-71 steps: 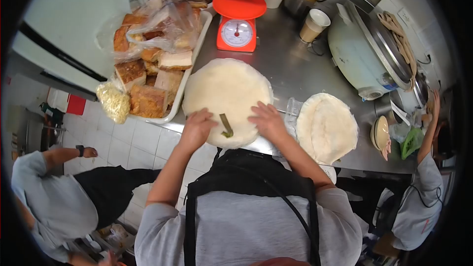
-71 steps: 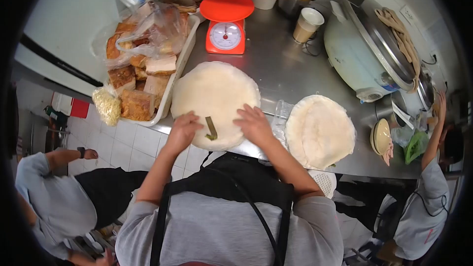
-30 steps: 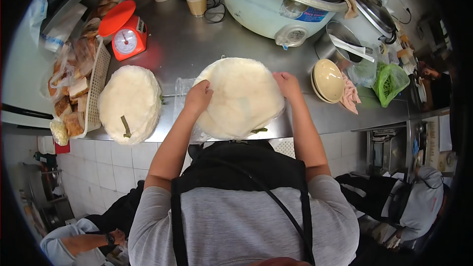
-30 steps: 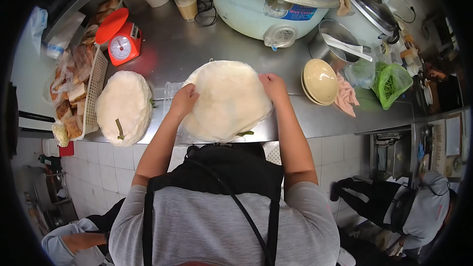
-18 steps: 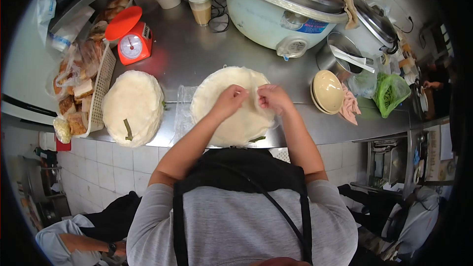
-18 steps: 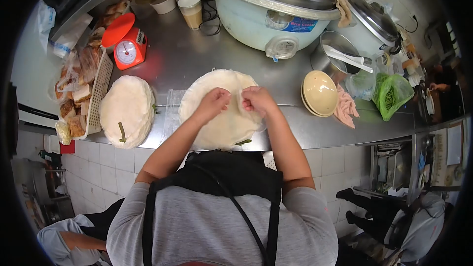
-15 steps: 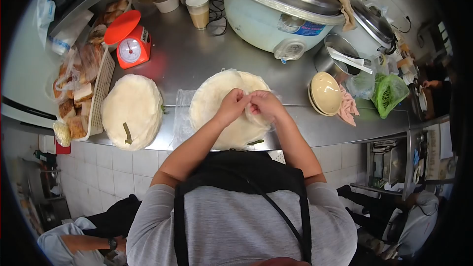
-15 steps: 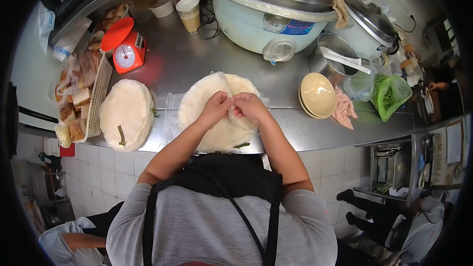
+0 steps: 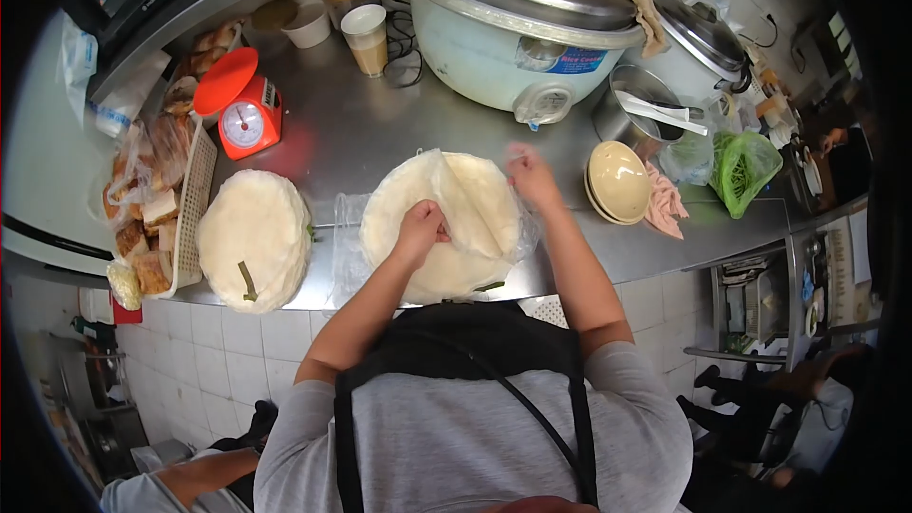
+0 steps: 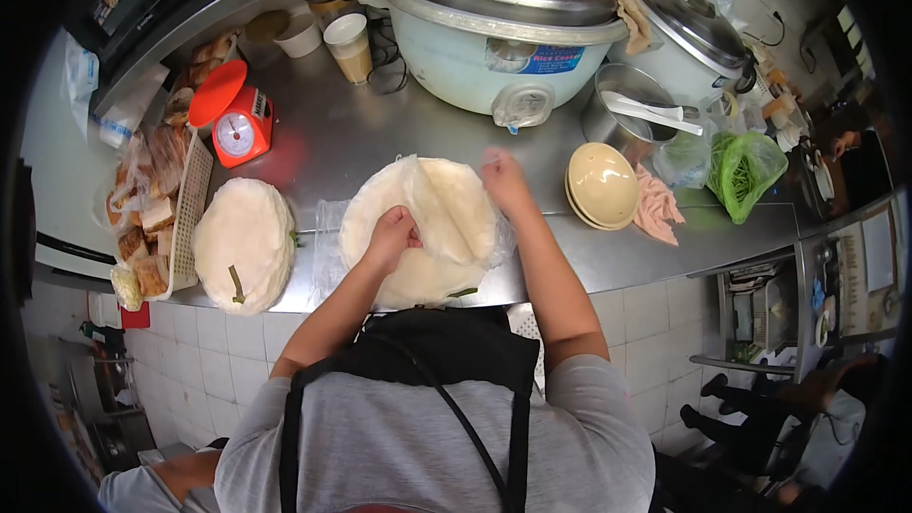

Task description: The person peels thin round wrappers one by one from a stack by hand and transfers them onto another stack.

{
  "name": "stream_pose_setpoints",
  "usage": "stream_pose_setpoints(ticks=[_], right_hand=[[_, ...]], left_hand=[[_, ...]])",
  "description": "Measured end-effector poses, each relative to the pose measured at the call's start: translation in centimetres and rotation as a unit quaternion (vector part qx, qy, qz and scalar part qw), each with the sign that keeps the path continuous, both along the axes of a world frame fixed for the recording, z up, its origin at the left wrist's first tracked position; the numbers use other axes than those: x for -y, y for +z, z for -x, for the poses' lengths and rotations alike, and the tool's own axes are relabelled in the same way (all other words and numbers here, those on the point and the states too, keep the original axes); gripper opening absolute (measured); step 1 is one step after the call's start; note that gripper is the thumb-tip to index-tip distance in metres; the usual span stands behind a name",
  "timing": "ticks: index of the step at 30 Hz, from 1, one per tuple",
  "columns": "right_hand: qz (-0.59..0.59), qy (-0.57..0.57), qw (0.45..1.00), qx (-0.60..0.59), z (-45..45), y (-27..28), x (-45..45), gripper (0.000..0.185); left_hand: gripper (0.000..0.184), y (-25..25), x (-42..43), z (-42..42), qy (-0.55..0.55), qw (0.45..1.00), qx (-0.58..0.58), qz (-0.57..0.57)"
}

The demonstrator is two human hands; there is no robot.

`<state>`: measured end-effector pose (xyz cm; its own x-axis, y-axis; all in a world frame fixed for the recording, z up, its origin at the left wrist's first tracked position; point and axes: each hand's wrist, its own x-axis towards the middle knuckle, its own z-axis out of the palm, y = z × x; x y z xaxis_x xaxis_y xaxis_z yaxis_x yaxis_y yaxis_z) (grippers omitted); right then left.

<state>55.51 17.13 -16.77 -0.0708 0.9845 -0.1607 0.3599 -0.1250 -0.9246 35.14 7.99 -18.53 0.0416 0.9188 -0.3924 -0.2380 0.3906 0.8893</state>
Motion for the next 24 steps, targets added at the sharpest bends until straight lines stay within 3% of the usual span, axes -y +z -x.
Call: stream_pose_setpoints(ticks=[1,3,7,13,19,24], right_hand=[[-0.06,-0.02,0.991,0.121,-0.7,0.3,-0.9,0.042],[-0.048,-0.04,0.971,0.229,-1.7,0.2,-2.7,0.053],[-0.016,-0.054,0.925,0.377,-2.0,1.3,-3.8,0.066],[0.035,-0.024,0.898,0.439,-1.7,3.2,-4.0,0.066],[0.043,-0.034,0.916,0.398,-1.7,3.7,-3.3,0.063],[-0.035,-0.066,0.927,0.367,-1.6,2.8,-2.5,0.055]], left_hand=[[0.009,-0.1,0.0,0.0,-0.001,1.0,-0.004,-0.002],[0.009,-0.1,0.1,-0.1,-0.002,1.0,-0.01,-0.006],[0.009,0.2,0.3,-0.4,0.0,1.0,-0.011,-0.013],[0.01,-0.1,0.2,-0.4,-0.002,1.0,-0.01,-0.022],[0.01,-0.7,0.0,-0.2,-0.007,1.0,-0.004,-0.027],[0.01,-1.0,0.0,-0.2,-0.01,1.0,-0.003,-0.022]])
